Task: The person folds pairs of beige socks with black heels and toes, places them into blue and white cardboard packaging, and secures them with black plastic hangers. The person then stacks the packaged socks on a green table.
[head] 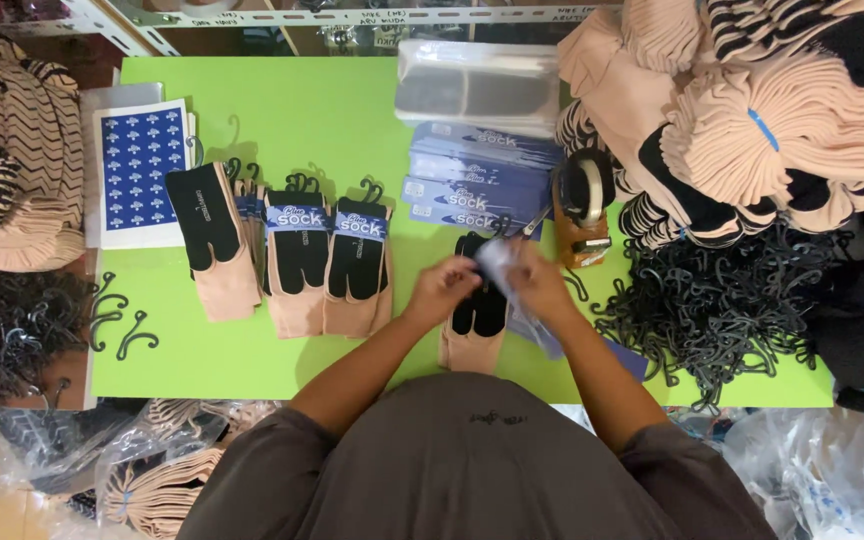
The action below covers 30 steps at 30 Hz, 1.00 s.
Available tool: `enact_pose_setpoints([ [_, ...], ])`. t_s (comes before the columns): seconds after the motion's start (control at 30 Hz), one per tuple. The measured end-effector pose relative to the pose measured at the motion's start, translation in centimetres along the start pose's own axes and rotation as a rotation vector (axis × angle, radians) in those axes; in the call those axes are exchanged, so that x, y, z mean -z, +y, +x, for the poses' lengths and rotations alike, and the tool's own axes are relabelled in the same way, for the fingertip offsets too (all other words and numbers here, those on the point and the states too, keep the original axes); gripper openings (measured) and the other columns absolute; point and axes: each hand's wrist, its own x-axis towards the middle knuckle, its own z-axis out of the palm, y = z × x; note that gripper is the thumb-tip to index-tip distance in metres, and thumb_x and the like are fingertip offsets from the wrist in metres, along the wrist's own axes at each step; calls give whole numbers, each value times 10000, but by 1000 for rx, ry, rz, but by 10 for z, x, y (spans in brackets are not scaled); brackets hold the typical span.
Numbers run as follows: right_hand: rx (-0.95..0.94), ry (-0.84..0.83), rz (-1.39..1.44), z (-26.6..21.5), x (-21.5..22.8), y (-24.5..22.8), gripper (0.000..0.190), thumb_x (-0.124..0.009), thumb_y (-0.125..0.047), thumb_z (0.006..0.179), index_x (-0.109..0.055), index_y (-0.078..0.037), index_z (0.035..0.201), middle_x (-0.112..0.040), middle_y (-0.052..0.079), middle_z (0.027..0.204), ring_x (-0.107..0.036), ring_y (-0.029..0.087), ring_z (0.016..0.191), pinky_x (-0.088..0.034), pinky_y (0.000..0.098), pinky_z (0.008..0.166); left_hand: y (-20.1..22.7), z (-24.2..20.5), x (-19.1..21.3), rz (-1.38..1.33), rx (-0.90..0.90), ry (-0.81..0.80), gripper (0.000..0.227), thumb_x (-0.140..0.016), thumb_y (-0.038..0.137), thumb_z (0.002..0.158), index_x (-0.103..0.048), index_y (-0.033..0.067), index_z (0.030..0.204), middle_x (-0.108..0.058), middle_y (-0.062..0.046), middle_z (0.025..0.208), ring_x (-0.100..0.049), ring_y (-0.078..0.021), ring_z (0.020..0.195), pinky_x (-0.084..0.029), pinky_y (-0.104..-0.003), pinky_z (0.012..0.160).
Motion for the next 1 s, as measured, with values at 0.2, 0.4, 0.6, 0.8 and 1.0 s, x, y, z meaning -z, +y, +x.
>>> enact_pose_setpoints([
  [0.2,-92,232,-548,25,3,27,451,-542,-145,909,-623,-268,1335,-634,161,1269,-714,460,983,-583,564,891,19,1,23,870,157,69,349,-811,461,807,-671,143,833,-737,-121,729,-742,-373,747,-578,-475,658],
  [0.4,-56,226,-442,64,-21,54,414,-705,-525,919,-700,-243,1222,-684,55,1205,-703,350,1079,-564,480,930,-17,15,23,674,223,59,255,-827,262,821,-681,52,811,-713,-136,676,-720,-291,646,-554,-371,606],
  [0.6,347,398,-665,39,-7,22,660,-760,-388,925,-532,-72,1457,-446,358,1435,-716,486,937,-597,546,798,-1,21,29,880,306,75,472,-811,591,752,-634,200,948,-732,-107,880,-734,-354,940,-572,-511,789],
  [0.8,389,-30,-550,-12,-57,44,382,-771,-424,799,-757,-147,1062,-708,86,1043,-673,359,1028,-564,476,853,28,13,4,1249,-473,-255,621,-563,256,1032,-342,353,1604,-188,-3,1731,-213,-322,1571,-268,-751,1121],
  [1.0,544,127,-743,-20,-69,52,200,-692,-277,899,-743,-159,1052,-665,30,1011,-638,281,1003,-452,416,819,29,23,13,1347,-197,-560,547,-341,438,1129,-176,397,1648,19,56,1750,32,-273,1607,-92,-757,1176],
])
